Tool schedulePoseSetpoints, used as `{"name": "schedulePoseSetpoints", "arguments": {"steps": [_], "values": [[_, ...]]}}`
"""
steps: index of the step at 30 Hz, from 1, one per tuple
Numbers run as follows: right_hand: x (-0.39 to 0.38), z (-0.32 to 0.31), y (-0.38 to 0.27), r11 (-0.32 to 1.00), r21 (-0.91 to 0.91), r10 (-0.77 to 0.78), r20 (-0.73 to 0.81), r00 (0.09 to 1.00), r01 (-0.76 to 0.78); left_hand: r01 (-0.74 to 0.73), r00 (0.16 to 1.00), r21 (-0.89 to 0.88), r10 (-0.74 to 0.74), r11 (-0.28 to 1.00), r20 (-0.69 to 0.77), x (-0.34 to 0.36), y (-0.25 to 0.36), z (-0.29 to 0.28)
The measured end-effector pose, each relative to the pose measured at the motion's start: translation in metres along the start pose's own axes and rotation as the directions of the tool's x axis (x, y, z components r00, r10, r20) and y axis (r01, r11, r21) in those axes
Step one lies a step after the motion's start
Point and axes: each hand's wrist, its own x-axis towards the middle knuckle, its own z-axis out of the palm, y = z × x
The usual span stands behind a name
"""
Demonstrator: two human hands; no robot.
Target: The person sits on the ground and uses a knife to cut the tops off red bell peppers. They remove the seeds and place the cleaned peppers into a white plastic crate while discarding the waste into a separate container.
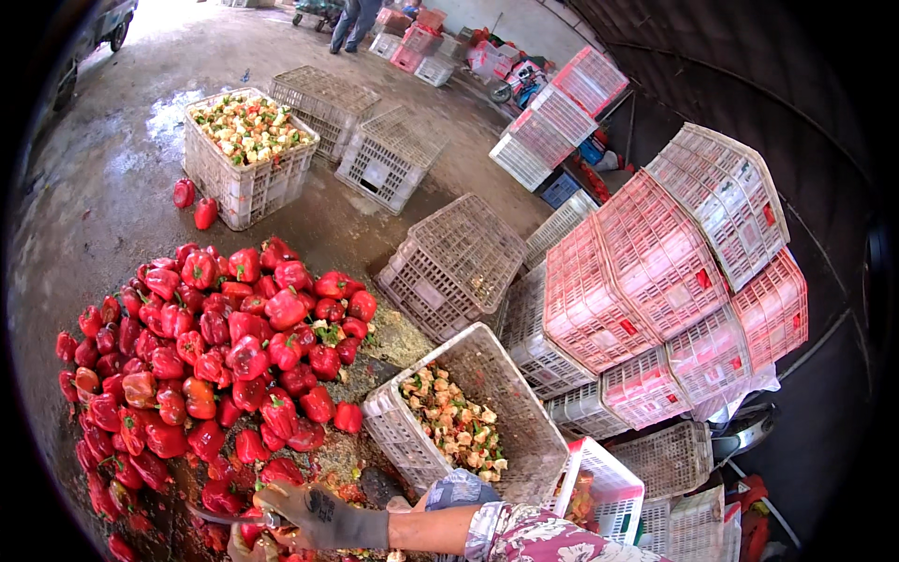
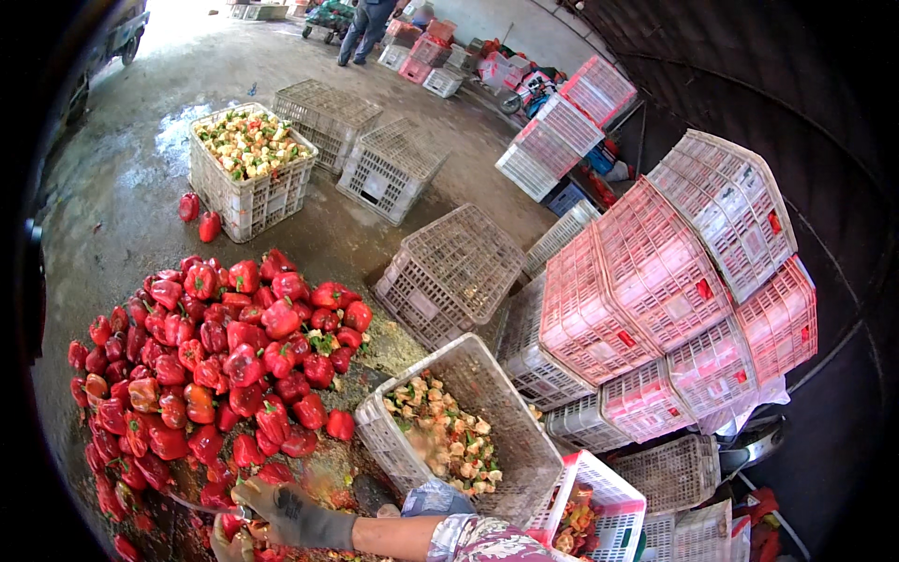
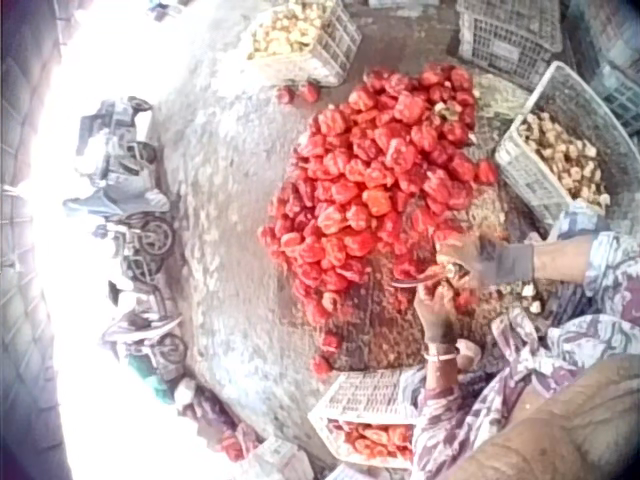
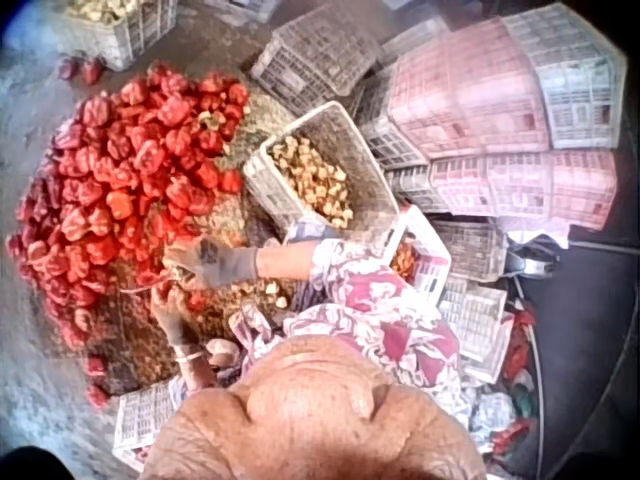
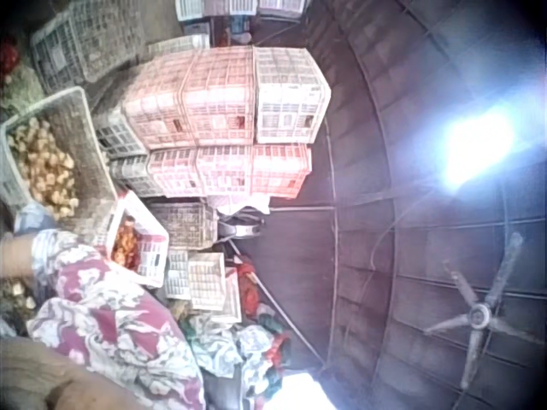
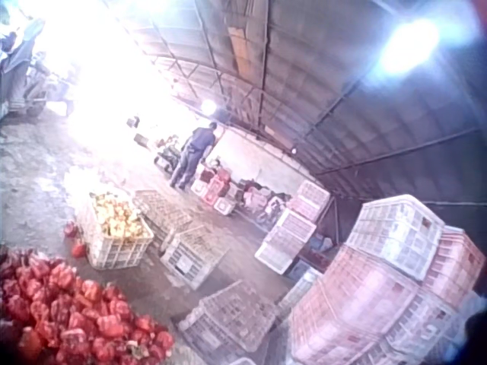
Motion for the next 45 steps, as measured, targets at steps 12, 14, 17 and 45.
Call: {"name": "schedulePoseSetpoints", "arguments": {"steps": [12,14,17,45], "values": [[-0.002,-0.023,0.001,0.997,0.038,0.059,0.208,0.976,-0.068,-0.094,0.994,0.115,0.099,0.989,-0.039,0.006,0.000,0.005],[-0.006,-0.033,-0.011,0.994,0.068,0.066,0.192,0.979,-0.081,-0.175,0.982,0.146,0.184,0.974,-0.045,-0.007,0.013,0.014],[-0.022,-0.026,-0.016,0.999,0.025,-0.025,0.074,0.997,0.024,-0.246,0.964,0.354,0.266,0.902,-0.009,-0.017,-0.022,0.005],[-0.155,-0.116,-0.185,0.831,0.474,-0.117,-0.363,0.924,0.292,-0.489,0.872,-0.197,0.480,0.850,-0.098,-0.272,0.044,-0.020]]}}
